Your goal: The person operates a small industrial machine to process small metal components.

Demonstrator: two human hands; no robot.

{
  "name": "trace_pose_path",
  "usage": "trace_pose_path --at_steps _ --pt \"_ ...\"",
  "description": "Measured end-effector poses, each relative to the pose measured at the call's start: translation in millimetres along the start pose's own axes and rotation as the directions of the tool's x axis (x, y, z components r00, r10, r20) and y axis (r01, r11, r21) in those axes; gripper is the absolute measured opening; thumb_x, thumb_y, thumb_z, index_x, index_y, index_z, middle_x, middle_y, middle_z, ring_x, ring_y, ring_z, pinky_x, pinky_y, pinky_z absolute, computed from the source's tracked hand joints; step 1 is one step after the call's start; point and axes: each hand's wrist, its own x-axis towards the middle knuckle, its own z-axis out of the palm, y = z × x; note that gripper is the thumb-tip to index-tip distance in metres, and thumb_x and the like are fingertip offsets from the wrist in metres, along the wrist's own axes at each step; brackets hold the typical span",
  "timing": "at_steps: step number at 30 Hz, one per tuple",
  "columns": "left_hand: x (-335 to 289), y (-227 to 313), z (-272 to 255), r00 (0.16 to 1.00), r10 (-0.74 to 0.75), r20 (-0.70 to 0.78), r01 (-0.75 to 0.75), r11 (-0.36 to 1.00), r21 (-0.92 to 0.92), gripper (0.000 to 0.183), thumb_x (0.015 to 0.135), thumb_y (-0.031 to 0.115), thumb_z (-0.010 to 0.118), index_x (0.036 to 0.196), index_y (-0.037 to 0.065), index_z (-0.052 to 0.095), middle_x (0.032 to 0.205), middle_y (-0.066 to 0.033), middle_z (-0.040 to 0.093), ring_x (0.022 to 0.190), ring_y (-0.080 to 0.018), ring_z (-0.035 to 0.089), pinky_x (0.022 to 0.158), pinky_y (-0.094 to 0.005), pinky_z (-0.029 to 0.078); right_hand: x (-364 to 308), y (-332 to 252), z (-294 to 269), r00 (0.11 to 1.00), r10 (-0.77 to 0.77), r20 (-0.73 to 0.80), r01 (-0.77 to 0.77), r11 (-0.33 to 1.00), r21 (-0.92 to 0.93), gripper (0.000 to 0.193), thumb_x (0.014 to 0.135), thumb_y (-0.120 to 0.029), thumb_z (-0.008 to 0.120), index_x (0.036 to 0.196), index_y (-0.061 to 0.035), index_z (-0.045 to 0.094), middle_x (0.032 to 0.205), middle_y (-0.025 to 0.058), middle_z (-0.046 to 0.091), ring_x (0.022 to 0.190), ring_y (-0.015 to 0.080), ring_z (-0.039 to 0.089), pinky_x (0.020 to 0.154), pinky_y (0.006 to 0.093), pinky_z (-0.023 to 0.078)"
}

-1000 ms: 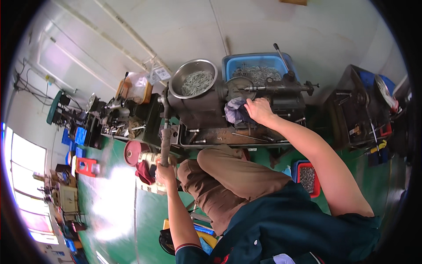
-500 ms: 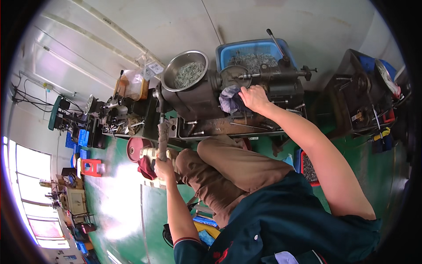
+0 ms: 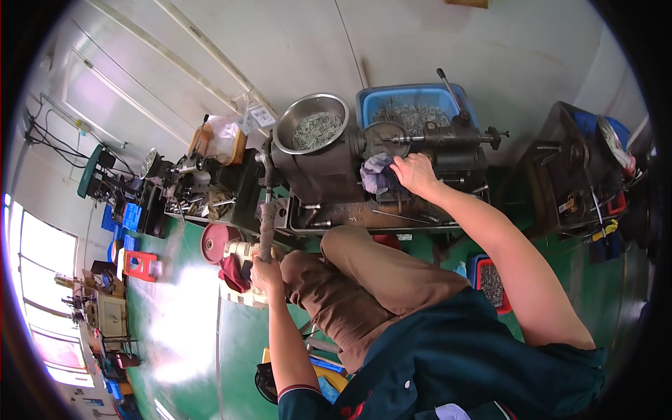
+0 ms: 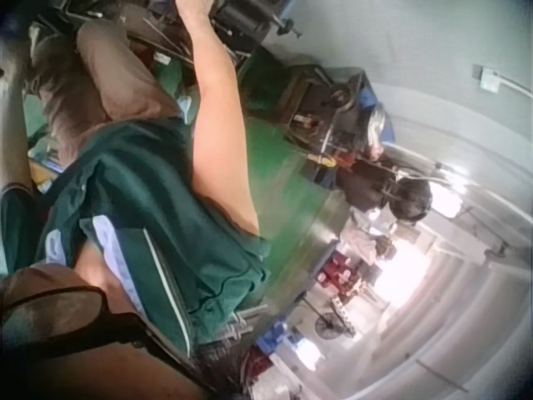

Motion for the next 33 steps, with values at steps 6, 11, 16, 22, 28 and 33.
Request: trace_pose_path --at_steps 6,11,16,22,28,33 --pt "1 -1 2 0.999 0.002 -0.033 -0.002 1.0 0.005 0.023 0.063 0.023 0.057 0.078 0.005 0.058 0.074 -0.0159 0.059 0.072 -0.0324 0.056 0.062 -0.0414 0.044 -1 1 0 0.999 -0.003 -0.04 0.004 0.999 0.038 0.022 0.078 -0.027 0.047 0.068 -0.0073 0.052 0.051 0.0104 0.053 0.054 0.0263 0.053 0.054 0.0357 0.04" --pt "-2 3 2 1.0 -0.013 -0.016 0.013 1.0 0.01 0.022 0.064 0.022 0.056 0.077 0.005 0.057 0.073 -0.016 0.059 0.071 -0.0324 0.056 0.062 -0.0412 0.044 -4 3 0 0.998 0.004 -0.056 -0.002 0.999 0.034 0.023 0.078 -0.027 0.047 0.066 -0.007 0.051 0.051 0.0105 0.052 0.054 0.0262 0.053 0.053 0.0357 0.04" --pt "-3 -1 3 1.0 0.0 -0.025 0.0 1.0 -0.026 0.023 0.063 0.023 0.055 0.078 0.005 0.058 0.074 -0.0169 0.058 0.072 -0.033 0.056 0.063 -0.0413 0.044 0 0 0 0.997 -0.009 -0.075 0.011 1.0 0.026 0.022 0.076 -0.026 0.049 0.065 -0.0067 0.05 0.049 0.0105 0.051 0.053 0.026 0.053 0.052 0.0357 0.04" --pt "6 -8 12 0.999 -0.005 0.046 0.004 1.0 0.014 0.047 0.063 0.028 0.06 0.107 0.016 0.047 0.077 -0.0149 0.059 0.074 -0.0317 0.056 0.064 -0.0409 0.044 2 2 4 0.993 -0.014 -0.117 0.012 1.0 -0.015 0.025 0.075 -0.027 0.052 0.062 -0.0061 0.049 0.05 0.0129 0.05 0.048 0.0287 0.052 0.046 0.038 0.041" --pt "7 -4 11 0.999 -0.016 0.049 0.018 0.999 -0.038 0.028 0.062 0.024 0.06 0.086 0.011 0.055 0.075 -0.0133 0.059 0.073 -0.0294 0.057 0.062 -0.0388 0.045 1 8 17 0.995 -0.026 -0.092 0.017 0.996 -0.093 0.025 0.078 -0.028 0.048 0.067 -0.0058 0.051 0.053 0.0137 0.051 0.051 0.031 0.052 0.046 0.0394 0.042" --pt "5 -11 12 0.999 -0.034 0.01 0.034 0.998 -0.05 0.021 0.061 0.022 0.061 0.076 0.008 0.056 0.073 -0.0121 0.059 0.072 -0.0284 0.058 0.061 -0.0365 0.046 2 10 22 0.998 -0.047 -0.035 0.042 0.991 -0.123 0.027 0.081 -0.03 0.044 0.072 -0.0059 0.052 0.056 0.0144 0.053 0.052 0.0315 0.053 0.046 0.0411 0.04"
